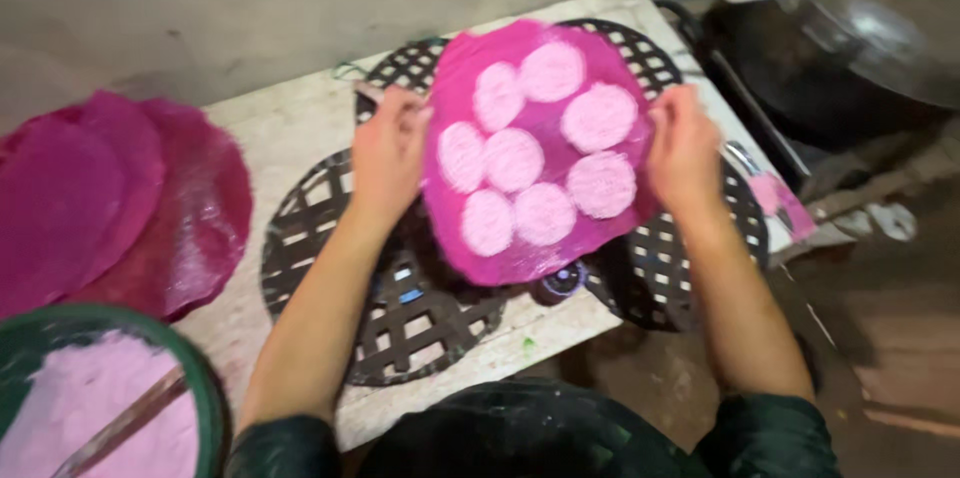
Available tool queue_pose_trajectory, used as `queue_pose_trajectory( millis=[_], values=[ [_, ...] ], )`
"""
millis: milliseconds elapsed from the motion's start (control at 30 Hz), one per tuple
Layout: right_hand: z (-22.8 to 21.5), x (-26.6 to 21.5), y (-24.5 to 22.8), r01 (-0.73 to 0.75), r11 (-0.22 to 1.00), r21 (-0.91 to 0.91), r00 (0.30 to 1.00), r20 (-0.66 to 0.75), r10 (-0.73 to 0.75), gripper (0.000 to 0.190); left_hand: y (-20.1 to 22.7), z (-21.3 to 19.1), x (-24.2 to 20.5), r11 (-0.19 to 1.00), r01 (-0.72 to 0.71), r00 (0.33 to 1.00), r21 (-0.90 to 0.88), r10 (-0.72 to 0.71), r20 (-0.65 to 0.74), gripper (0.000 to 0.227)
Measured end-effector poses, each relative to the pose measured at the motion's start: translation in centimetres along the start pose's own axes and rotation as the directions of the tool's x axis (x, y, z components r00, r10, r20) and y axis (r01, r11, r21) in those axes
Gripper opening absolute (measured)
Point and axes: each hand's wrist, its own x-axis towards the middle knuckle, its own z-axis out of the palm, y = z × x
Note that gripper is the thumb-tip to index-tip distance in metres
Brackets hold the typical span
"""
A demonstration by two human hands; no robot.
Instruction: The person scoops pink dough from a green bowl using a wooden tool and a metal ring, then presses the dough into circular shapes on a pink sheet placed over a black perforated tray. The person repeats this process to fill the tray with multiple dough circles.
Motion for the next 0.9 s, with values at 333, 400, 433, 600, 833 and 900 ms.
queue_pose_trajectory(
  millis=[333, 400, 433, 600, 833, 900],
  values=[
    [-13.4, -8.4, 15.0, -0.213, 0.936, -0.28, 0.972, -0.155, 0.174, 0.002, 0.3, 26.4, 1.4, 0.982, 0.02, 0.948, -0.188, 0.041, 0.315, 0.015],
    [-12.9, -11.5, 18.2, -0.294, 0.908, -0.299, 0.953, -0.161, 0.255, 0.004, -1.4, 30.0, -0.3, 0.989, 0.029, 0.918, -0.143, 0.03, 0.396, 0.017],
    [-12.1, -13.1, 19.9, -0.343, 0.882, -0.324, 0.938, -0.166, 0.304, 0.004, -2.5, 31.4, -1.1, 0.992, 0.039, 0.903, -0.117, 0.015, 0.429, 0.019],
    [-6.5, -19.9, 26.4, -0.494, 0.808, -0.319, 0.869, -0.177, 0.462, 0.007, -8.5, 34.9, -3.4, 0.991, 0.007, 0.755, 0.133, -0.093, 0.649, 0.023],
    [-5.6, -18.7, 24.8, -0.441, 0.845, -0.301, 0.887, -0.287, 0.361, 0.036, -7.2, 22.9, -0.7, 0.965, 0.215, 0.864, 0.148, -0.259, 0.432, 0.04],
    [-4.7, -14.7, 21.9, -0.359, 0.92, -0.157, 0.913, -0.261, 0.312, 0.035, -7.0, 16.3, -1.2, 0.969, 0.24, 0.889, 0.053, -0.242, 0.389, 0.039]
  ],
)
